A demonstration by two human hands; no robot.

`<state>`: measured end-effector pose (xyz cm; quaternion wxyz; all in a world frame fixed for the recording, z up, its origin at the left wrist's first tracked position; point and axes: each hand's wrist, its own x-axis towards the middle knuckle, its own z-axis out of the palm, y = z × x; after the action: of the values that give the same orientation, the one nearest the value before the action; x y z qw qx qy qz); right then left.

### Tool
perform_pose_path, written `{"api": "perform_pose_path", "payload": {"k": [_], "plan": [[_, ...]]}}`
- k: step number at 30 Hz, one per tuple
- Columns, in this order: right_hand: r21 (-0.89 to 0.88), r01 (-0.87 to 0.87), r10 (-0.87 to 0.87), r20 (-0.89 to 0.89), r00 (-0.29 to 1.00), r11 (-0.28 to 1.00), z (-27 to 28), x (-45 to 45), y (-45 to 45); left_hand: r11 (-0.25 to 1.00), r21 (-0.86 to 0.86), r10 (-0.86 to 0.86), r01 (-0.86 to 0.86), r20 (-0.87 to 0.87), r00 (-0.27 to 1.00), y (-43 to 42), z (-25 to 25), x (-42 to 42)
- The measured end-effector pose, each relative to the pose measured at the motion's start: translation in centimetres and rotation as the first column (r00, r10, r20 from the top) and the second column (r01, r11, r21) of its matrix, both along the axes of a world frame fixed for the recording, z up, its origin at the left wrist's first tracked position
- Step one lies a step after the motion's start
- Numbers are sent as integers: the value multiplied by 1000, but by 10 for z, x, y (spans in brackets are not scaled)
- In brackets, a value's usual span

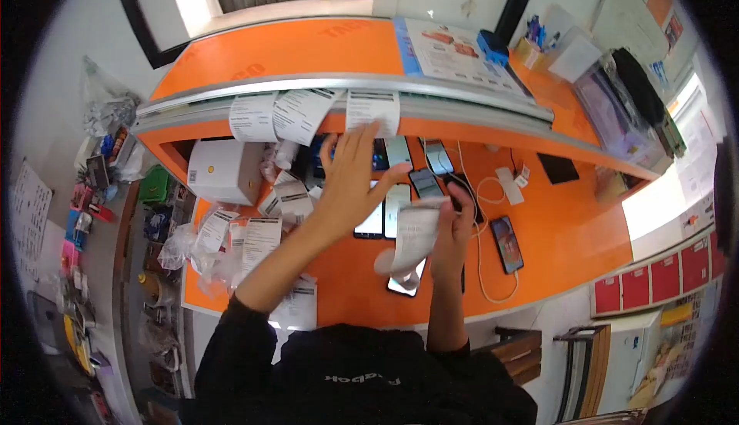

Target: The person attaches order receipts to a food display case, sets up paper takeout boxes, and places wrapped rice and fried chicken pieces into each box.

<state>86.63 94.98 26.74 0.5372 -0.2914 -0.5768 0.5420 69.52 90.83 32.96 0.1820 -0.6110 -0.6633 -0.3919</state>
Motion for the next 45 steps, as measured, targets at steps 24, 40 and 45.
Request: {"api": "perform_pose_path", "payload": {"k": [24, 40, 45], "plan": [[-104, -261, 281, 365, 888, 960, -3, -26, -50, 905, 315, -284, 285, 948, -147, -63, -65, 24], [-390, -476, 547, 89, 833, 788, -9, -21, -62, 900, 425, -359, 96, 850, -386, -69, -58, 3], [-341, -441, 494, 81, 866, 830, -9, -20, -66, 832, 524, -550, -183, 734, -398, -66, -57, -15]]}}
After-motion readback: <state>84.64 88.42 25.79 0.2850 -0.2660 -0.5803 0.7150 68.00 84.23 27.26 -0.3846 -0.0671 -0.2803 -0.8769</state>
